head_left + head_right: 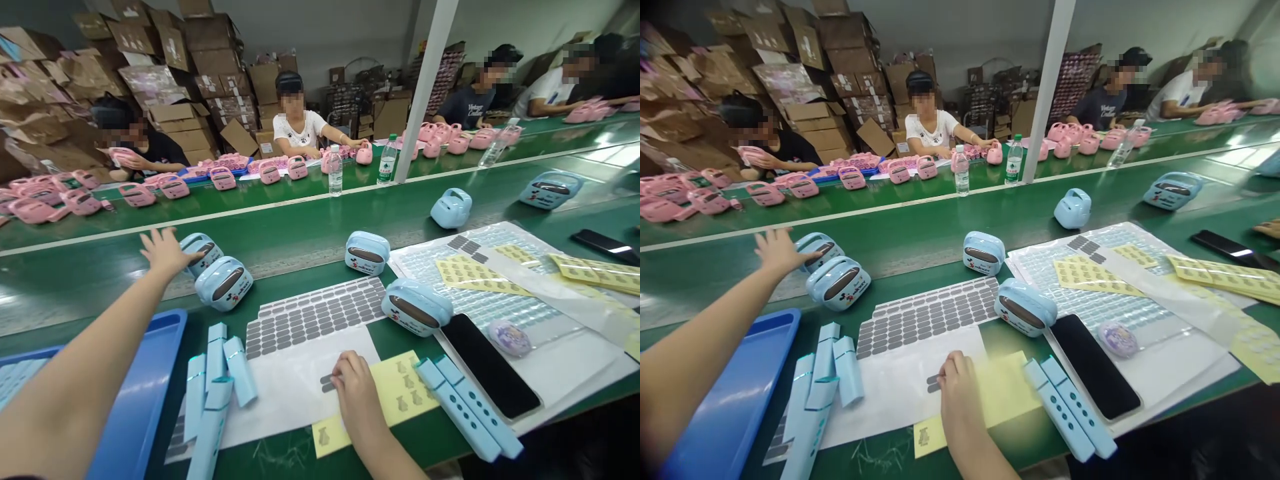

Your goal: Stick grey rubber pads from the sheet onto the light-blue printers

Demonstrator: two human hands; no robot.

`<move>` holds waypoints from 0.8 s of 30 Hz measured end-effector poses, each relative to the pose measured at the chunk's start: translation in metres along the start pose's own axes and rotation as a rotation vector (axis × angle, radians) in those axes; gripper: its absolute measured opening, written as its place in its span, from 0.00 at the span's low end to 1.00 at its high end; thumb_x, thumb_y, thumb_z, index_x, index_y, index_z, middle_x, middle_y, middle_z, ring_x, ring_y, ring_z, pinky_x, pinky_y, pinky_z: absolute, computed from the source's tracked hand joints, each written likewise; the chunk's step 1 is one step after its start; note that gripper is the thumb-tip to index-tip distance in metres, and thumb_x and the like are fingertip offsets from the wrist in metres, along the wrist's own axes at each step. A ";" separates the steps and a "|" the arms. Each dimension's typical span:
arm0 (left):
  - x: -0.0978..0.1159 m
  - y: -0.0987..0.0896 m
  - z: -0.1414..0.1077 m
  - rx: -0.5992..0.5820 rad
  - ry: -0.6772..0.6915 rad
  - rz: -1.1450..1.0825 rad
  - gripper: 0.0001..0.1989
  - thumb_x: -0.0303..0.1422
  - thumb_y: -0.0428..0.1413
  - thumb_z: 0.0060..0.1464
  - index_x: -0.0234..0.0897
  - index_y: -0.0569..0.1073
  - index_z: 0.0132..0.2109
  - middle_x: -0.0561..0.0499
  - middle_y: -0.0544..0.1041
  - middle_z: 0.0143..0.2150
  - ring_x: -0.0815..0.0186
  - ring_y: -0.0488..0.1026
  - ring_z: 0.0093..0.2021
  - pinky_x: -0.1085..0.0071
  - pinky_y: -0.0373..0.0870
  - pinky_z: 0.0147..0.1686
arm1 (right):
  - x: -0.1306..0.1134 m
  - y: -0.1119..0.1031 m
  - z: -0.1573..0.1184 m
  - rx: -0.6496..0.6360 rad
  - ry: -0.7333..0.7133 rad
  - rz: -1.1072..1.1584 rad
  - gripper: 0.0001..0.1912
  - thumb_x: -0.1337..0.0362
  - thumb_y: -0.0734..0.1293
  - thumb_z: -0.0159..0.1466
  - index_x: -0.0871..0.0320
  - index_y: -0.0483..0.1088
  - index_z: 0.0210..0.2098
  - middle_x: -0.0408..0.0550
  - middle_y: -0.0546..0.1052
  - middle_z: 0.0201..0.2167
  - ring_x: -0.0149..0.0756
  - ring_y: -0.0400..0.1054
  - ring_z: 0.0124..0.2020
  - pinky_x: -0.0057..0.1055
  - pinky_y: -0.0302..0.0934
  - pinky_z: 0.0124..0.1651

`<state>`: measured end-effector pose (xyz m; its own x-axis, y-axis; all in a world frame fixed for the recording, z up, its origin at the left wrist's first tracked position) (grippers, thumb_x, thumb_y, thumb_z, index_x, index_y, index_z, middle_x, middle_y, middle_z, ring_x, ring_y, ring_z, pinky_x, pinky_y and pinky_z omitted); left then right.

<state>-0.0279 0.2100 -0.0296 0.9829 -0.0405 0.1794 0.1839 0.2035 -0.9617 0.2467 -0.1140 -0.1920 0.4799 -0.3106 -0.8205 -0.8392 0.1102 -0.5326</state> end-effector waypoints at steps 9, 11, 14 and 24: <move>0.062 -0.016 -0.089 -0.205 0.093 0.030 0.31 0.53 0.47 0.57 0.32 0.66 0.55 0.44 0.70 0.52 0.53 0.67 0.51 0.58 0.62 0.50 | 0.006 -0.013 -0.008 0.136 -0.100 0.197 0.10 0.68 0.53 0.62 0.65 0.64 0.33 0.47 0.67 0.40 0.18 0.62 0.41 0.14 0.58 0.39; 0.065 -0.012 -0.110 -0.185 0.144 0.070 0.39 0.57 0.45 0.56 0.27 0.59 0.61 0.37 0.65 0.55 0.45 0.64 0.53 0.52 0.61 0.49 | 0.007 -0.016 -0.012 0.206 -0.194 0.249 0.12 0.65 0.55 0.63 0.65 0.67 0.34 0.47 0.69 0.37 0.16 0.64 0.39 0.10 0.58 0.36; 0.063 -0.009 -0.122 -0.162 0.236 0.068 0.46 0.59 0.41 0.56 0.19 0.51 0.63 0.29 0.60 0.57 0.39 0.60 0.55 0.48 0.60 0.48 | 0.003 -0.018 -0.015 0.172 -0.210 0.236 0.13 0.64 0.57 0.62 0.65 0.70 0.35 0.46 0.70 0.31 0.15 0.65 0.34 0.09 0.57 0.34; 0.041 0.021 -0.092 -0.111 0.091 0.037 0.37 0.61 0.50 0.47 0.27 0.59 0.42 0.37 0.67 0.38 0.42 0.68 0.44 0.54 0.66 0.39 | -0.004 -0.009 -0.033 0.559 -0.564 -0.414 0.25 0.73 0.63 0.58 0.57 0.61 0.55 0.45 0.70 0.39 0.22 0.64 0.41 0.19 0.64 0.40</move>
<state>0.0158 0.1221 -0.0614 0.9838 -0.1242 0.1291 0.1416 0.0977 -0.9851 0.2438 -0.1453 -0.1770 0.8945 0.0669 -0.4420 -0.3948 0.5818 -0.7110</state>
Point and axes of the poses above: each hand's wrist, its own z-axis towards the middle knuckle, its own y-axis out of the palm, x = y × z, the point moved 2 cm from there along z, towards the middle knuckle
